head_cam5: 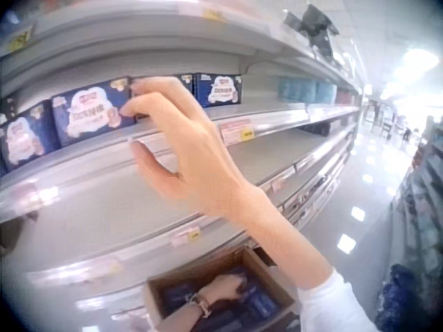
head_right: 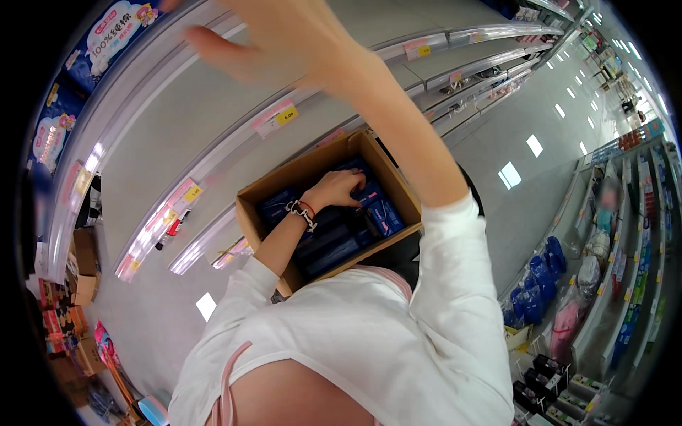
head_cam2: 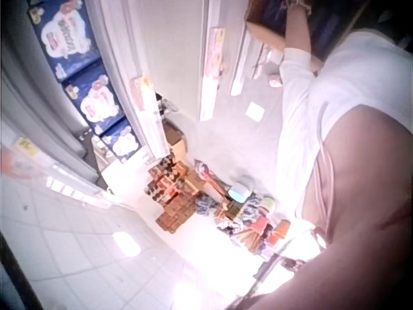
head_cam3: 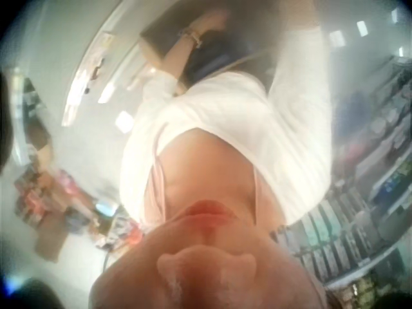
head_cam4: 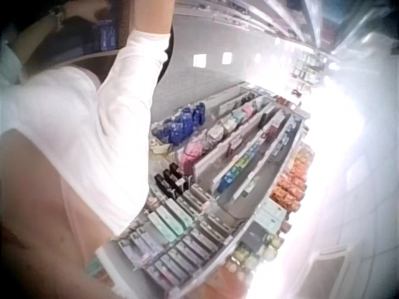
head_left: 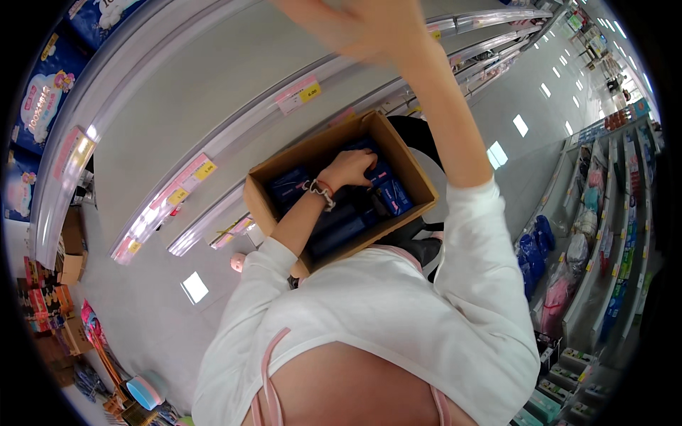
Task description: The person repeatedly picks up blue packages of cotton pads from a cardboard box and places them onto a store shelf. They arrange the items in a neat row, filling the available space on the shelf.
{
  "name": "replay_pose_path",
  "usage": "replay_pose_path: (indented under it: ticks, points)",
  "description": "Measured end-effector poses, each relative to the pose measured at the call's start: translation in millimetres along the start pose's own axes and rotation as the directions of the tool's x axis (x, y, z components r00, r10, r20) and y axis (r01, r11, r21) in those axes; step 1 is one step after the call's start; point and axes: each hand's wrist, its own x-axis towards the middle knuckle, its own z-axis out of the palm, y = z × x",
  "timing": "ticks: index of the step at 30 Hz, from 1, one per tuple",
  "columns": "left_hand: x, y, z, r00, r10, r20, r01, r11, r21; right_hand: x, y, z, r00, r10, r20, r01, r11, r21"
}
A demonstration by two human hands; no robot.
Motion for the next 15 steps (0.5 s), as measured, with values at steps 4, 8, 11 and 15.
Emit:
replay_pose_path:
  ticks: [4, 8, 11, 15]
  points:
    - [4.1, 19.2, 3.7, 0.993, 0.073, -0.098, -0.068, 0.997, 0.048, -79.3, -74.3, -60.6, 0.923, 0.371, 0.106, -0.351, 0.921, -0.169]
    - [2.9, 29.4, 12.3, 0.984, 0.107, -0.141, -0.085, 0.984, 0.157, -168.8, -129.1, -78.7, 0.441, 0.891, 0.110, -0.873, 0.454, -0.180]
    - [3.8, 28.7, 28.8, 0.974, 0.097, -0.203, -0.050, 0.973, 0.226, -230.4, -155.9, -86.0, 0.214, 0.973, 0.090, -0.924, 0.231, -0.304]
    - [9.9, 37.2, 39.1, 0.992, -0.011, -0.126, 0.047, 0.958, 0.284, -279.5, -176.2, -87.4, 0.189, 0.981, -0.048, -0.958, 0.174, -0.227]
